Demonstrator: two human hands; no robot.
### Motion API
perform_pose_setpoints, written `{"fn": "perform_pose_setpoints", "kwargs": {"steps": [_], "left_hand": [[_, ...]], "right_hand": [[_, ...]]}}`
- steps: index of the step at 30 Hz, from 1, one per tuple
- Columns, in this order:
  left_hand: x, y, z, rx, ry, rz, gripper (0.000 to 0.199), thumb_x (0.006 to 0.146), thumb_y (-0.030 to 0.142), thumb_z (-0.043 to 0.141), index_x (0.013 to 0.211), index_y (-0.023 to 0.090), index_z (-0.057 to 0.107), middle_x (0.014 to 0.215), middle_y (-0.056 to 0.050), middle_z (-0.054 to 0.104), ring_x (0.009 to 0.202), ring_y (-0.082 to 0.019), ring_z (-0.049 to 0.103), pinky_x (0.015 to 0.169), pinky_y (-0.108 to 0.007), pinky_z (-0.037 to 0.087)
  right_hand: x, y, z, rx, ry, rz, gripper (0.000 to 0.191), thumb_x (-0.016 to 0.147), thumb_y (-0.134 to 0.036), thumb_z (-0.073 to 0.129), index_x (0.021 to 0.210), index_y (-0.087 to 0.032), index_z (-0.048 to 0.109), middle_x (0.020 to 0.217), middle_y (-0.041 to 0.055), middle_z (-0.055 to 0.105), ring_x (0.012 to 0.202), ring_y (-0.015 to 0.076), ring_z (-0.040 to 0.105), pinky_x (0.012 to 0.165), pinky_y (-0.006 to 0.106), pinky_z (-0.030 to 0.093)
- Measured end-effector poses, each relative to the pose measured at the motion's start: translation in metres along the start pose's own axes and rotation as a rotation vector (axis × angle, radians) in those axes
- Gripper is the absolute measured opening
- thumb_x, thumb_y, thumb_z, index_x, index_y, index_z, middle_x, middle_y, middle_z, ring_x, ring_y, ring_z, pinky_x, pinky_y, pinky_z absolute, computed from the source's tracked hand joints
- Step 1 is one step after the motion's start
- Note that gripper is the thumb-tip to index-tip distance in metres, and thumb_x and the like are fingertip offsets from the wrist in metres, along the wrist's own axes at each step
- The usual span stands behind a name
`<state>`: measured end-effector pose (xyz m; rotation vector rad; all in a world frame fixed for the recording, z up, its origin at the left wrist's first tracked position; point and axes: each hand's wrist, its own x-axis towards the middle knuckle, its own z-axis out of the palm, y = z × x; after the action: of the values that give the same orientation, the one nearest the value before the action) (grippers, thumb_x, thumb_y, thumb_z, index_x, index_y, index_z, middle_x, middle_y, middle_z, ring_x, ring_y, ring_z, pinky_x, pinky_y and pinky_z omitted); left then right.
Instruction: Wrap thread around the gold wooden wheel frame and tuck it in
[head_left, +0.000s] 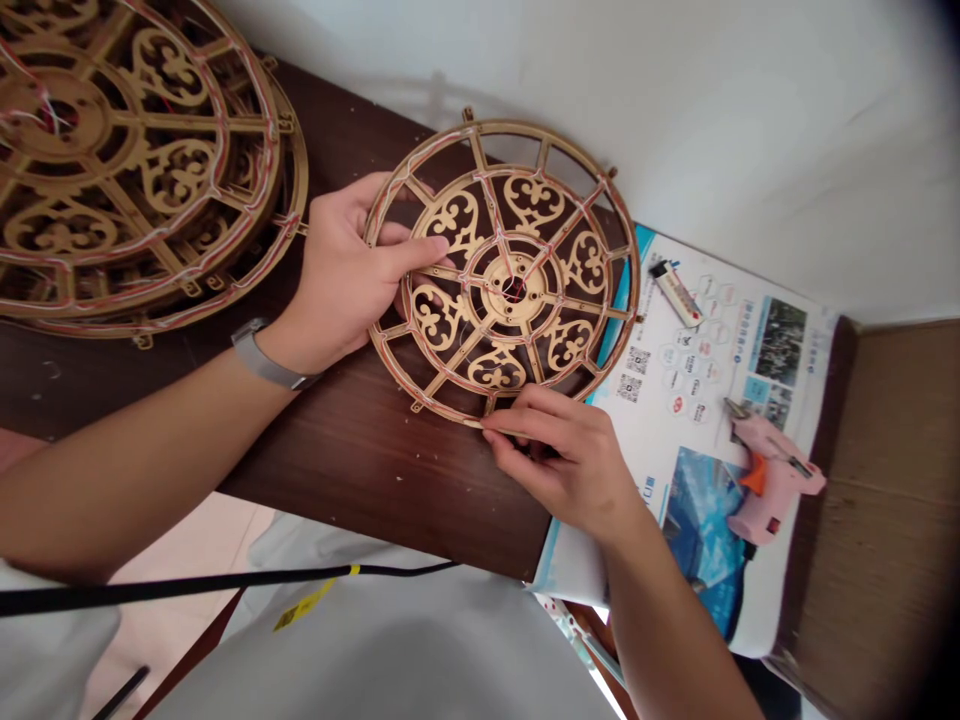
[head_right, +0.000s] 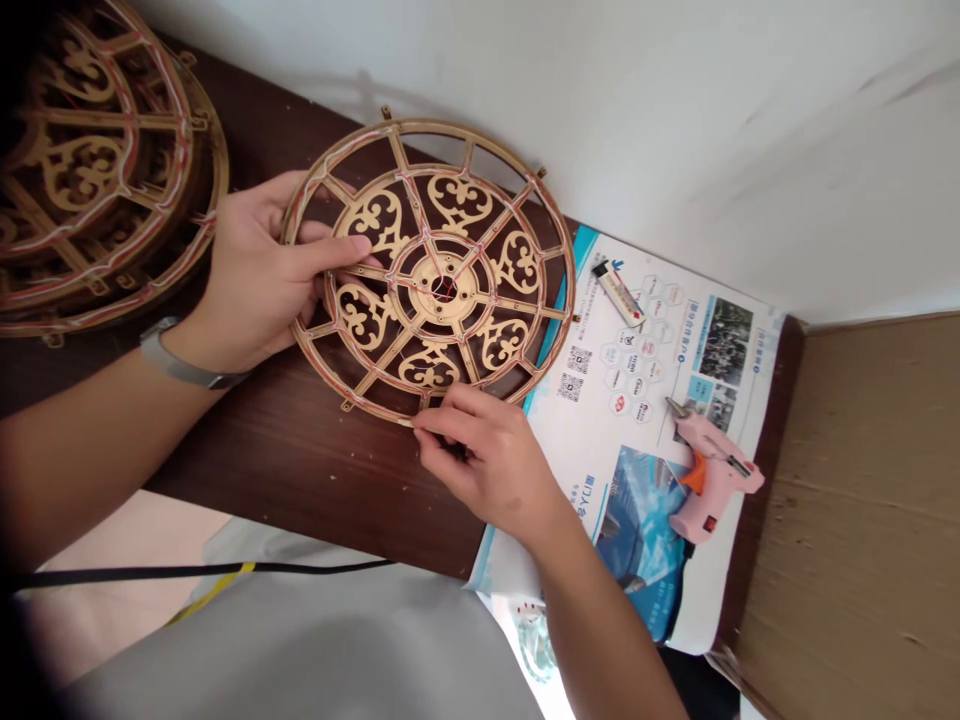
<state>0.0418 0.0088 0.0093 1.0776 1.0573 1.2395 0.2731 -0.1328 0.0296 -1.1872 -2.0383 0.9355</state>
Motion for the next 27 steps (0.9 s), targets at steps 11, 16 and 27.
{"fn": "perform_pose_setpoints", "kwargs": {"steps": [11,16,27], "left_hand": [[0.0010,-0.0024,0.0001,-0.011,-0.007,0.012,0.038,0.072,0.012,0.092,0.106,0.014,0.076,0.074,-0.001,0.076,0.053,-0.017,0.070,0.042,-0.024,0.059],[0.0011,-0.0037,-0.0012,0.013,-0.036,0.025,0.039,0.075,0.014,0.092,0.109,0.015,0.075,0.077,-0.003,0.076,0.058,-0.018,0.073,0.043,-0.024,0.059],[0.0011,-0.0038,-0.0011,0.020,-0.047,0.029,0.035,0.077,0.014,0.092,0.106,0.016,0.074,0.078,-0.002,0.077,0.056,-0.016,0.072,0.044,-0.023,0.059]], "right_hand": [[0.0018,-0.0012,0.0013,-0.002,0.020,0.023,0.012,0.102,-0.012,0.072,0.103,-0.016,0.083,0.082,0.0009,0.063,0.066,0.0092,0.055,0.059,0.026,0.042],[0.0012,-0.0035,-0.0016,0.024,0.041,0.069,0.012,0.100,-0.010,0.072,0.097,-0.015,0.082,0.081,0.0004,0.063,0.064,0.0082,0.054,0.057,0.024,0.043],[0.0015,-0.0025,-0.0012,0.012,0.040,0.055,0.012,0.100,-0.010,0.071,0.096,-0.017,0.081,0.080,-0.0001,0.062,0.064,0.0084,0.054,0.056,0.024,0.043]]}}
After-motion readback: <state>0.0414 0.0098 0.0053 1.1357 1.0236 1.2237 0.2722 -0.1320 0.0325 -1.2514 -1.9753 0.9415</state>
